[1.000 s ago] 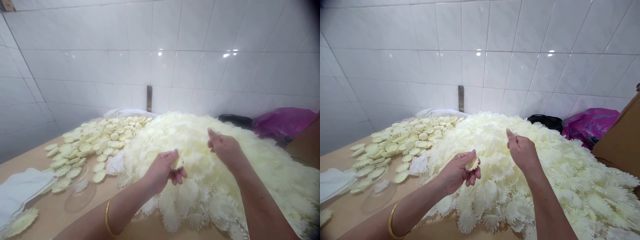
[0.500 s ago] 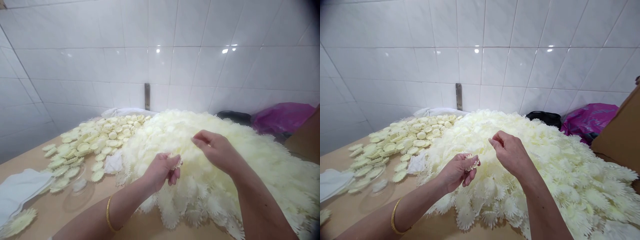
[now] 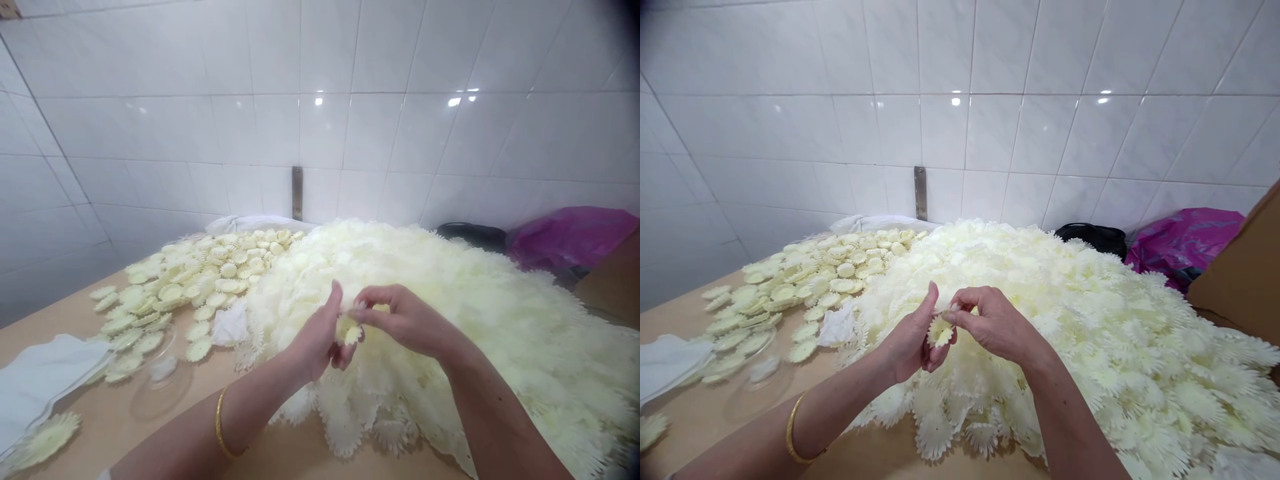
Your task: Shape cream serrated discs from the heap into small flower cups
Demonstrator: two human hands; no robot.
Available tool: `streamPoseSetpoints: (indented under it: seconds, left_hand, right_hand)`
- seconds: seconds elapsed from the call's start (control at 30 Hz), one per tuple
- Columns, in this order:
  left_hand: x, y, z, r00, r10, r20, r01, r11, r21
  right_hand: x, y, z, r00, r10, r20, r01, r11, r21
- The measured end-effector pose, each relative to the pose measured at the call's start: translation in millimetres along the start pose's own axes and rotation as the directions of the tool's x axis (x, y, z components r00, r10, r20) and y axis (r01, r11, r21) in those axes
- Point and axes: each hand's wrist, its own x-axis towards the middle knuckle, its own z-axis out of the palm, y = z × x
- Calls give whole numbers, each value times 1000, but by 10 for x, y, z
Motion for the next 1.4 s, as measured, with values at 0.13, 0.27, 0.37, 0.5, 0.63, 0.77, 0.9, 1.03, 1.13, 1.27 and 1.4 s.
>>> streamPoseSetpoints:
  seconds: [0.13, 0.27, 0.37, 0.5, 0.63, 0.77, 0.9, 1.03, 1.13, 1.27, 1.4]
  left_hand:
    - [-25, 24, 23, 997, 60, 56, -60, 998, -3]
    - [-34, 44, 63, 971, 233, 57, -232, 972, -33]
    - [-15, 56, 73, 960, 275, 40, -272, 959, -76]
    - [-50, 58, 88, 951, 308, 23, -305, 950, -68]
    - [-162, 50, 138, 937, 342, 73, -345, 937, 42]
    - [-144, 19, 144, 979, 190, 78, -191, 982, 2]
    - [-35, -42, 98, 989, 95, 113, -91, 995, -39]
    - [16, -94, 61, 992, 94, 83, -91, 995, -29]
    - [22, -103, 45, 995, 88, 56, -86, 996, -31]
    - [14, -69, 45, 998, 61, 5, -61, 998, -2]
    - [-1, -33, 65, 999, 40, -5, -39, 999, 32]
  right_hand:
    - [35, 25, 23, 994, 36, -102, -28, 996, 82]
    - [83, 17, 85, 929, 124, -348, -73, 985, 157]
    - [123, -8, 186, 871, 132, -473, -103, 991, 88]
    - [149, 42, 204, 807, 68, -586, -128, 990, -61]
    - [65, 236, -118, 515, 101, -851, -388, 913, -127]
    - [-47, 338, -393, 582, 114, -805, -456, 866, -207]
    - [-66, 255, -353, 634, 123, -763, -487, 830, -271]
    - [-85, 96, -267, 776, 104, -622, -319, 915, -246]
    - [-107, 1, -233, 924, 85, -373, -148, 978, -144]
    - [-97, -37, -197, 991, 84, -107, -92, 993, -71]
    - [-55, -24, -143, 998, 70, -12, -70, 996, -48]
